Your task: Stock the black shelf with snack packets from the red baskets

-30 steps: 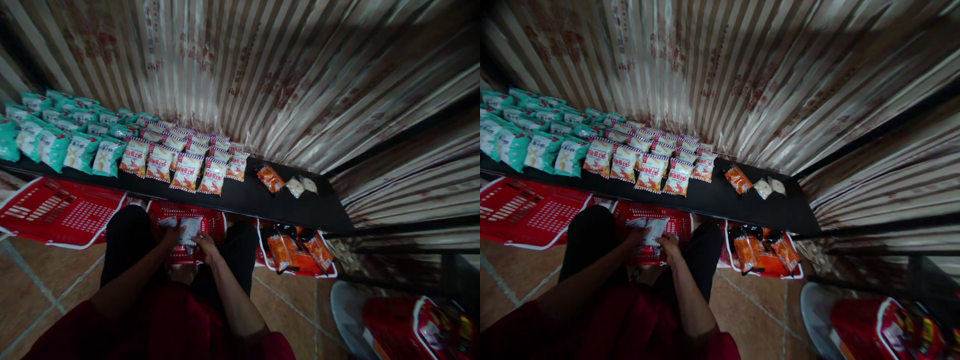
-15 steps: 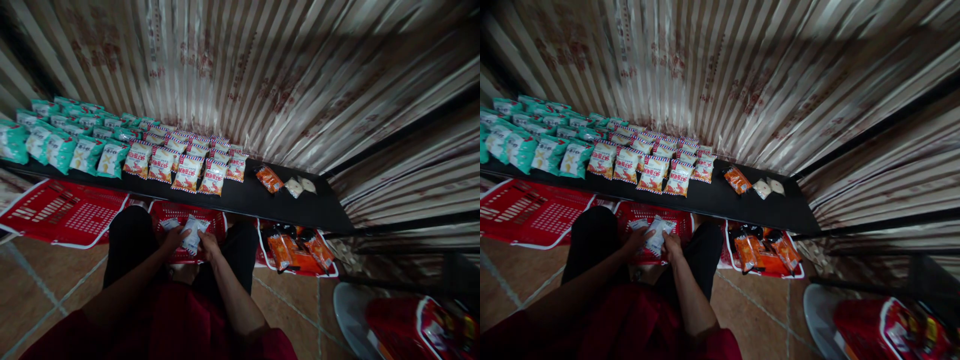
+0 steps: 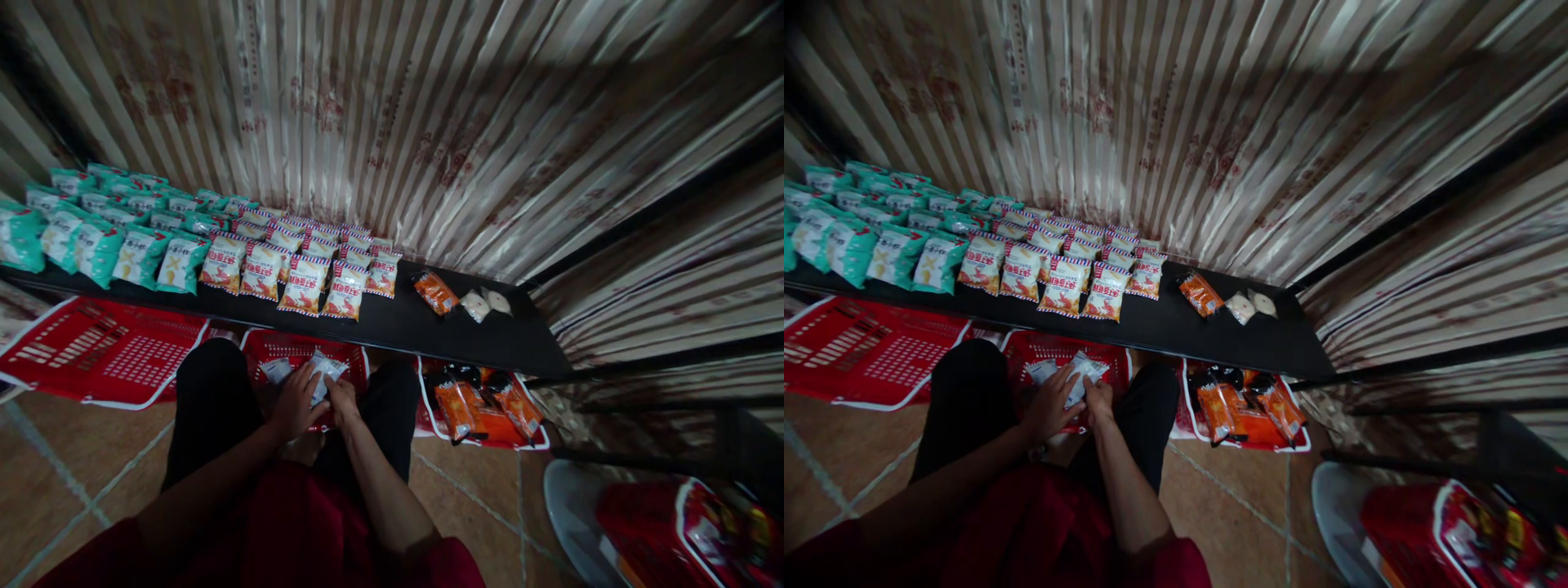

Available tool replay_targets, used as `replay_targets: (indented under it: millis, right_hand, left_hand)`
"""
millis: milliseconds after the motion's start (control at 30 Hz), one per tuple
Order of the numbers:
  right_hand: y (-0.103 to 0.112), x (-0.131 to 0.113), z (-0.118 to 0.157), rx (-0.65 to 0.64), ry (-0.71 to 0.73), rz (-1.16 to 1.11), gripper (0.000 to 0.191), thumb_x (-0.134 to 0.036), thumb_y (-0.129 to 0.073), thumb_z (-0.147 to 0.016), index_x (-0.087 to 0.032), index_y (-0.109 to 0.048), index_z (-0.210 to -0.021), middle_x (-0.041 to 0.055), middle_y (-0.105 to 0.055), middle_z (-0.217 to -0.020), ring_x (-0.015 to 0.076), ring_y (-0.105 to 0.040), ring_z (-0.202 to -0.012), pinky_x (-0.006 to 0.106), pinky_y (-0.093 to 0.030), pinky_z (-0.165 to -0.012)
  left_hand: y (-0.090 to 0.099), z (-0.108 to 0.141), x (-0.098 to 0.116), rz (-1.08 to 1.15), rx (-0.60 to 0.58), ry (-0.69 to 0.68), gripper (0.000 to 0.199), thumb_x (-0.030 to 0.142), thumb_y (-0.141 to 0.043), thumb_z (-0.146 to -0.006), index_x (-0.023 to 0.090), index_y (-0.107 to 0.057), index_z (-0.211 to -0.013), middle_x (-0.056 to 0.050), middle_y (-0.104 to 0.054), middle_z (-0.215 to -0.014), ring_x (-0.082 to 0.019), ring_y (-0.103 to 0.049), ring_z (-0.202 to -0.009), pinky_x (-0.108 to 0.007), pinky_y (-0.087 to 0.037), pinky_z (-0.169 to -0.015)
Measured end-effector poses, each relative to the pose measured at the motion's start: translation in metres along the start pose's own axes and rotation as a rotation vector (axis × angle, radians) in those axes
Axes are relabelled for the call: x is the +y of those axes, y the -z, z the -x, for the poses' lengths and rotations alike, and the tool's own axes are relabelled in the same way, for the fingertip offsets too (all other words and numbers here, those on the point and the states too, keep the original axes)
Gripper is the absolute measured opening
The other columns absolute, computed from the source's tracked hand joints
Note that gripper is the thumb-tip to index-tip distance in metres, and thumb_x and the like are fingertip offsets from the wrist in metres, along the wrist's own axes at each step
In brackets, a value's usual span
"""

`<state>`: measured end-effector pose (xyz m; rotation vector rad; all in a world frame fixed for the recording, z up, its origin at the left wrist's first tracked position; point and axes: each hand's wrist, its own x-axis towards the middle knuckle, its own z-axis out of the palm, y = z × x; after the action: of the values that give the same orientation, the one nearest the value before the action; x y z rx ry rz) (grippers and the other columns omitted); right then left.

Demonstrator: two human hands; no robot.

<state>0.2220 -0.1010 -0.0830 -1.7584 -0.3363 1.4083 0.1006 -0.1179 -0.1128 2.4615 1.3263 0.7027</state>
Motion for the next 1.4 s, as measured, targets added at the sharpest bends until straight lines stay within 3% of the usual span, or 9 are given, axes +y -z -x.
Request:
replay_targets:
  millis: [200, 333, 500, 633, 800, 967, 1100, 1267, 1400]
  right_hand:
    - [0.003, 0.004, -0.003, 0.015, 0.020, 0.029, 0.024, -0.032, -0.071, -0.064, -0.015, -0.054, -0.063, -0.0059, -0.049, -0.043, 0.0074, -0.044, -0.038, 0.020, -0.037, -0.040]
    - [0.002, 0.004, -0.001, -0.010, 0.020, 0.029, 0.027, -0.035, -0.072, -0.063, -0.015, -0.055, -0.066, -0.0061, -0.049, -0.044, 0.0072, -0.045, -0.039, 0.019, -0.038, -0.041]
    - [0.000, -0.001, 0.005, -0.033, 0.001, -0.022, 0.029, -0.040, -0.069, -0.065, -0.015, -0.056, -0.068, -0.0036, -0.053, -0.052, 0.0081, -0.050, -0.046, 0.020, -0.044, -0.045]
    - [0.002, -0.003, 0.004, -0.074, -0.038, -0.099, 0.034, -0.047, -0.068, -0.065, -0.016, -0.055, -0.070, -0.0021, -0.056, -0.056, 0.0095, -0.054, -0.051, 0.020, -0.046, -0.048]
    - [0.004, 0.003, -0.004, -0.031, -0.058, -0.098, 0.031, -0.041, -0.071, -0.063, -0.016, -0.056, -0.073, -0.0028, -0.057, -0.058, 0.0087, -0.052, -0.049, 0.020, -0.045, -0.046]
    - [0.003, -0.004, 0.001, -0.035, -0.027, -0.118, 0.029, -0.039, -0.070, -0.065, -0.015, -0.057, -0.075, -0.0029, -0.057, -0.056, 0.0080, -0.051, -0.047, 0.019, -0.043, -0.044]
    - [0.003, -0.009, 0.006, -0.034, -0.019, -0.069, 0.030, -0.040, -0.070, -0.066, -0.015, -0.056, -0.075, -0.0013, -0.059, -0.059, 0.0089, -0.054, -0.050, 0.019, -0.044, -0.046]
    - [0.007, -0.002, 0.000, 0.051, 0.121, 0.098, 0.039, -0.043, -0.066, -0.070, -0.017, -0.053, -0.096, 0.0043, -0.066, -0.079, 0.0151, -0.063, -0.066, 0.024, -0.050, -0.056]
    - [0.013, 0.000, -0.005, 0.145, 0.307, 0.362, 0.068, -0.041, -0.068, -0.068, -0.012, -0.043, -0.125, 0.0164, -0.061, -0.114, 0.0238, -0.059, -0.104, 0.032, -0.046, -0.087]
  left_hand:
    - [0.002, 0.007, 0.002, -0.026, -0.125, -0.066, 0.079, 0.051, -0.061, -0.072, 0.009, -0.035, -0.134, -0.024, -0.023, -0.146, -0.036, -0.017, -0.137, -0.053, -0.028, -0.104]
    - [0.003, 0.009, 0.002, -0.053, -0.142, -0.047, 0.069, 0.029, -0.056, -0.074, 0.008, -0.032, -0.136, -0.022, -0.020, -0.148, -0.033, -0.012, -0.138, -0.052, -0.024, -0.107]
    - [0.002, 0.009, -0.002, -0.060, -0.121, -0.051, 0.066, 0.007, -0.042, -0.069, 0.009, -0.034, -0.135, -0.018, -0.029, -0.146, -0.028, -0.016, -0.138, -0.051, -0.023, -0.108]
    - [-0.001, 0.012, -0.006, -0.010, -0.076, -0.121, 0.064, 0.009, -0.039, -0.072, 0.009, -0.033, -0.135, -0.018, -0.038, -0.141, -0.028, -0.019, -0.137, -0.053, -0.025, -0.107]
    - [0.000, 0.015, -0.005, 0.022, -0.026, -0.191, 0.066, 0.009, -0.042, -0.071, 0.008, -0.030, -0.136, -0.018, -0.037, -0.141, -0.028, -0.018, -0.138, -0.053, -0.028, -0.106]
    - [0.007, 0.011, -0.001, -0.033, 0.021, -0.186, 0.068, 0.008, -0.043, -0.070, 0.007, -0.027, -0.136, -0.020, -0.034, -0.142, -0.029, -0.018, -0.138, -0.051, -0.030, -0.106]
    - [0.006, 0.008, -0.005, -0.059, 0.010, -0.157, 0.063, 0.006, -0.040, -0.071, 0.007, -0.032, -0.134, -0.019, -0.041, -0.138, -0.028, -0.028, -0.134, -0.049, -0.031, -0.105]
    - [0.006, 0.006, -0.013, -0.031, -0.042, -0.124, 0.054, 0.007, -0.036, -0.076, 0.009, -0.041, -0.129, -0.017, -0.049, -0.133, -0.024, -0.039, -0.129, -0.045, -0.036, -0.103]
    - [0.011, 0.003, -0.016, 0.003, -0.089, -0.114, 0.053, 0.007, -0.035, -0.076, 0.009, -0.044, -0.128, -0.017, -0.052, -0.129, -0.022, -0.044, -0.125, -0.042, -0.039, -0.101]
